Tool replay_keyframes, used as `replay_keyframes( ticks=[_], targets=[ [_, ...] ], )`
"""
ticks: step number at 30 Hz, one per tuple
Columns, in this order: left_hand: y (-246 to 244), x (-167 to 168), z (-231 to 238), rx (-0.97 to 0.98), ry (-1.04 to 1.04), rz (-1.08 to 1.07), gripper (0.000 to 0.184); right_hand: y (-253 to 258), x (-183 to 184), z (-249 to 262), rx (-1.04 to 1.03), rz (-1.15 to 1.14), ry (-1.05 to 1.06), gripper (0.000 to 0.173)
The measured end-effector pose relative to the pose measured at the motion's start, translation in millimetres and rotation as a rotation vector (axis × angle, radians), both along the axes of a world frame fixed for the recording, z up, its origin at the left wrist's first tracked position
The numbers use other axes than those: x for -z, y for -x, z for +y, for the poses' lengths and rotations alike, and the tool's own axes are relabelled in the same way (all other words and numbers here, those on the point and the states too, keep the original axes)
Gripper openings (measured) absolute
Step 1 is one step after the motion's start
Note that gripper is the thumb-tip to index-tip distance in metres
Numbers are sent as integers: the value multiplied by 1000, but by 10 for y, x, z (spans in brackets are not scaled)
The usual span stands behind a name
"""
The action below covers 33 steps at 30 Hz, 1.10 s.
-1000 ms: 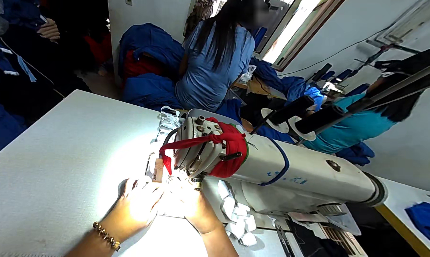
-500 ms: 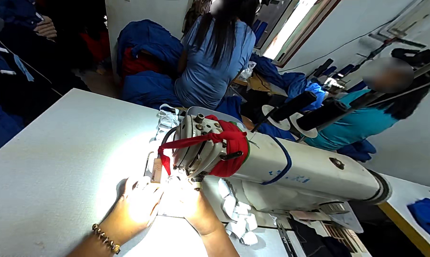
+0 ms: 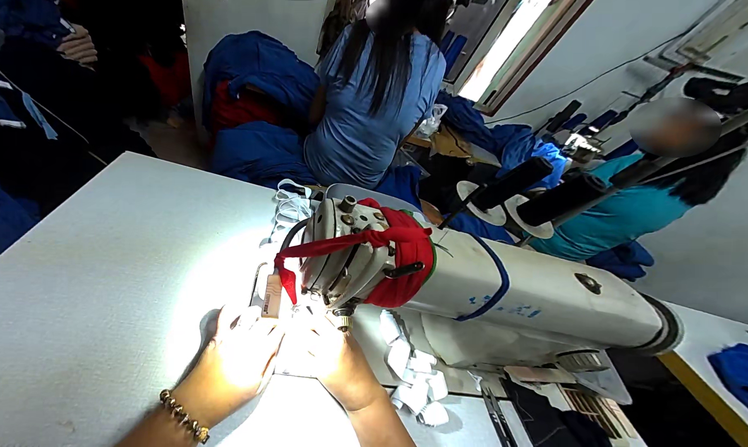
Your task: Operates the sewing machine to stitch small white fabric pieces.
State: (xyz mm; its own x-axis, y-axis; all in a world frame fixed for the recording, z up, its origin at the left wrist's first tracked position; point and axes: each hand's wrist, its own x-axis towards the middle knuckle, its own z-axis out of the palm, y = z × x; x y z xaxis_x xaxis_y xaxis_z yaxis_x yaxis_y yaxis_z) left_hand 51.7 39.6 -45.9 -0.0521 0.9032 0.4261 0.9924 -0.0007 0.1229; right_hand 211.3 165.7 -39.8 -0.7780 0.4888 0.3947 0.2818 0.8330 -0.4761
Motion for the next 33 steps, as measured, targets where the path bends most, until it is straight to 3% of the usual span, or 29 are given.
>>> replay_keyframes(
  ticks=[15, 19, 22, 33],
  targets=[
    [9, 49, -14, 4, -85, -43, 42, -1, -13, 5, -23, -2, -30, 15],
    [9, 49, -16, -11, -93, -22, 43, -7, -11, 9, -14, 8, 11, 22],
    [14, 54, -15, -21, -112, 4, 43, -1, -4, 17, -44, 8, -74, 21],
    [40, 7, 8, -20, -17, -36, 45, 21, 1, 27, -53, -13, -139, 23]
  ],
)
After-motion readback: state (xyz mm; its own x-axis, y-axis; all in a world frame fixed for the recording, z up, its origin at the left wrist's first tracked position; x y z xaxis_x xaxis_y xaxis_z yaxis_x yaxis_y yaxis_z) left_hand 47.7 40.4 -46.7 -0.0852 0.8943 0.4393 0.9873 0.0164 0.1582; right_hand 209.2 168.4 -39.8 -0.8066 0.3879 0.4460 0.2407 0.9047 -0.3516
